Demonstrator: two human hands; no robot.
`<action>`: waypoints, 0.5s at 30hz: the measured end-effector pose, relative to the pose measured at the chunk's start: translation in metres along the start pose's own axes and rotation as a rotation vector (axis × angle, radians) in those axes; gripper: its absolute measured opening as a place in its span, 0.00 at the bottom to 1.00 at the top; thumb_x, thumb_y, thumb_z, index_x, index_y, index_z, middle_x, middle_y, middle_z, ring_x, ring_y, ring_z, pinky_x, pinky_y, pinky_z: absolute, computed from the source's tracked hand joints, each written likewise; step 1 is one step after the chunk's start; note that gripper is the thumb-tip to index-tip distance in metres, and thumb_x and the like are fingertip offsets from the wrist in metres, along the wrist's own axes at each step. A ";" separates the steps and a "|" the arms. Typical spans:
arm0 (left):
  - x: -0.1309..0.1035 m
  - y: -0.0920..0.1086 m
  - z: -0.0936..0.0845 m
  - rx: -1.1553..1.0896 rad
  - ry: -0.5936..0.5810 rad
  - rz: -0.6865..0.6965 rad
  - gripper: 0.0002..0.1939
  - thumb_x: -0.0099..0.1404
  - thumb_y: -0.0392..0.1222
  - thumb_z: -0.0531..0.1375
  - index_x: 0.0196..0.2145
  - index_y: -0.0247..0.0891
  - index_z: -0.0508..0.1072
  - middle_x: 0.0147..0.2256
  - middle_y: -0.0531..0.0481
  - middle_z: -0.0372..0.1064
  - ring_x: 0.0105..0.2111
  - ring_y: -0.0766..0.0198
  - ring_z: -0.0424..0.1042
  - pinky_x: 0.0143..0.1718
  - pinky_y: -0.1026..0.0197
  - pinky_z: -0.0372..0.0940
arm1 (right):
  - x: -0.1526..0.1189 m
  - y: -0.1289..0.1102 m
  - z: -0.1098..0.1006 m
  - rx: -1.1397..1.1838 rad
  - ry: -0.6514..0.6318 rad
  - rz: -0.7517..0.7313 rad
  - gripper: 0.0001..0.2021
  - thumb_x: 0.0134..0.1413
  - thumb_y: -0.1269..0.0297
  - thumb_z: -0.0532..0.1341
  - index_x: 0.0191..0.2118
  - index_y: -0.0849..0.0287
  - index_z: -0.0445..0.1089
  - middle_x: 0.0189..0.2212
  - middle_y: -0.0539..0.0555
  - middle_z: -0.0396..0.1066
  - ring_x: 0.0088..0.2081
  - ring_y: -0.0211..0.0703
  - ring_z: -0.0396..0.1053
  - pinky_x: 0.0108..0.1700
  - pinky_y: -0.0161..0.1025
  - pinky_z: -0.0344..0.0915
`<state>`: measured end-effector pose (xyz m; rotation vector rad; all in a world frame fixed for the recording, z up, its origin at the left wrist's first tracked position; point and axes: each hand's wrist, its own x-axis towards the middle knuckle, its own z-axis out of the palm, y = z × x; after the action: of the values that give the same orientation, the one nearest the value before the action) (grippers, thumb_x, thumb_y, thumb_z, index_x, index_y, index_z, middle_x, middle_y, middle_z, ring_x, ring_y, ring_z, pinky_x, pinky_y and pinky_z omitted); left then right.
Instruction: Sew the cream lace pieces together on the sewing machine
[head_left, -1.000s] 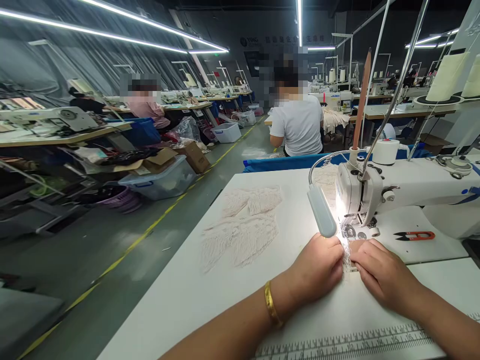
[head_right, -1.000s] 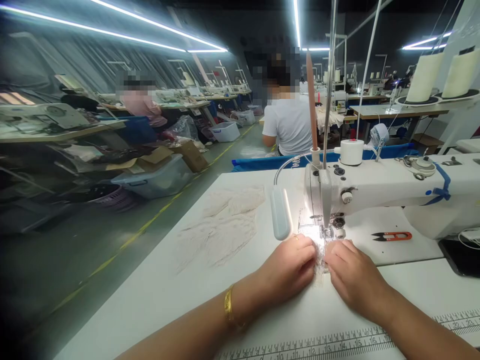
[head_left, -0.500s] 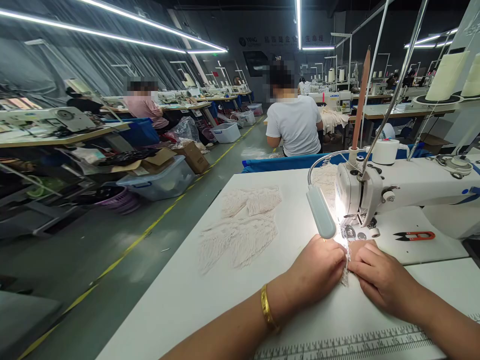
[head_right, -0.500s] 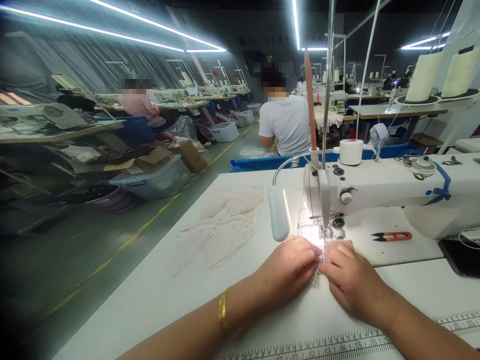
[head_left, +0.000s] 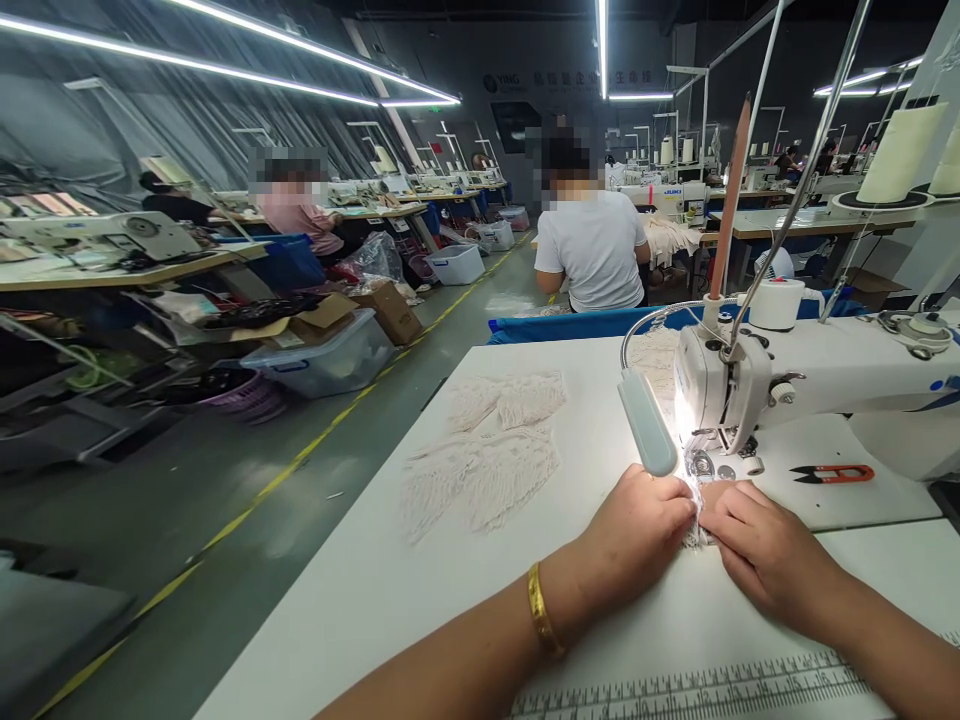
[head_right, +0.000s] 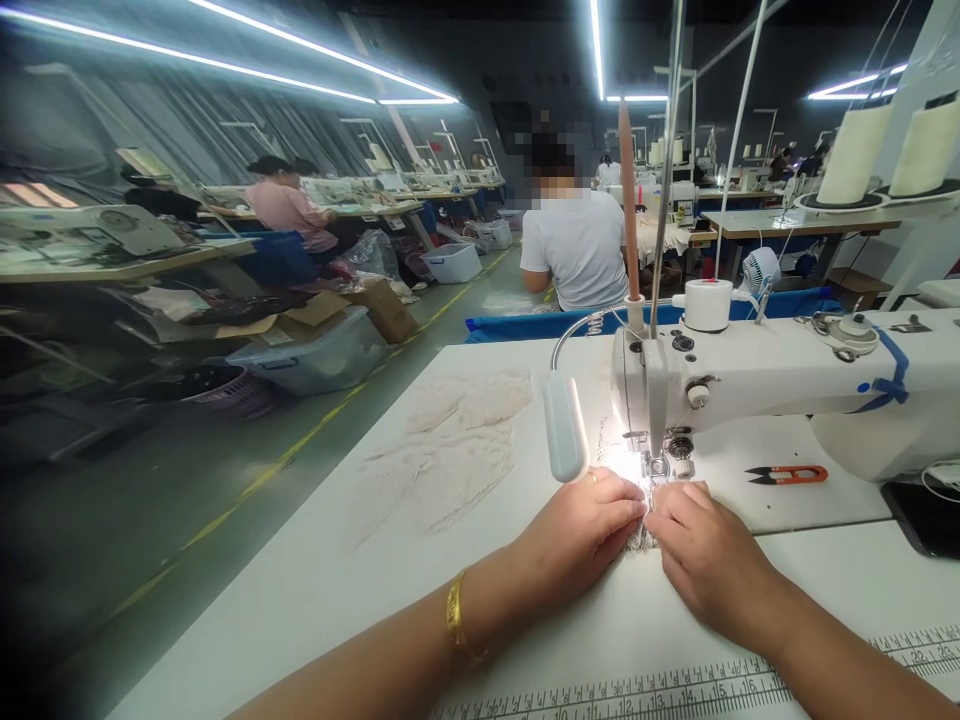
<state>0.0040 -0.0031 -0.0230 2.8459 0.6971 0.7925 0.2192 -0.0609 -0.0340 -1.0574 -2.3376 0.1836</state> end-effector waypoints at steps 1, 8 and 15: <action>0.000 0.000 0.000 -0.004 -0.001 -0.008 0.14 0.74 0.32 0.52 0.33 0.38 0.74 0.33 0.47 0.73 0.34 0.61 0.71 0.39 0.57 0.66 | 0.000 0.000 0.000 0.003 0.004 -0.004 0.15 0.64 0.80 0.51 0.47 0.58 0.69 0.33 0.53 0.65 0.37 0.47 0.60 0.39 0.44 0.64; 0.001 -0.003 -0.001 -0.001 0.009 -0.027 0.13 0.74 0.33 0.53 0.35 0.38 0.76 0.33 0.47 0.72 0.35 0.60 0.71 0.38 0.57 0.65 | 0.000 0.003 0.002 -0.028 0.003 0.045 0.15 0.63 0.80 0.52 0.45 0.57 0.70 0.34 0.54 0.66 0.36 0.46 0.60 0.35 0.42 0.63; -0.002 -0.004 -0.001 0.003 -0.011 -0.011 0.14 0.71 0.30 0.52 0.35 0.39 0.76 0.32 0.47 0.72 0.33 0.60 0.70 0.37 0.58 0.64 | -0.001 0.002 0.000 -0.031 0.021 0.004 0.17 0.61 0.81 0.52 0.47 0.56 0.71 0.35 0.54 0.68 0.37 0.47 0.63 0.36 0.42 0.65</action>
<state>0.0003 -0.0004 -0.0238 2.8447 0.7123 0.7741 0.2211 -0.0600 -0.0351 -1.0738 -2.3265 0.1366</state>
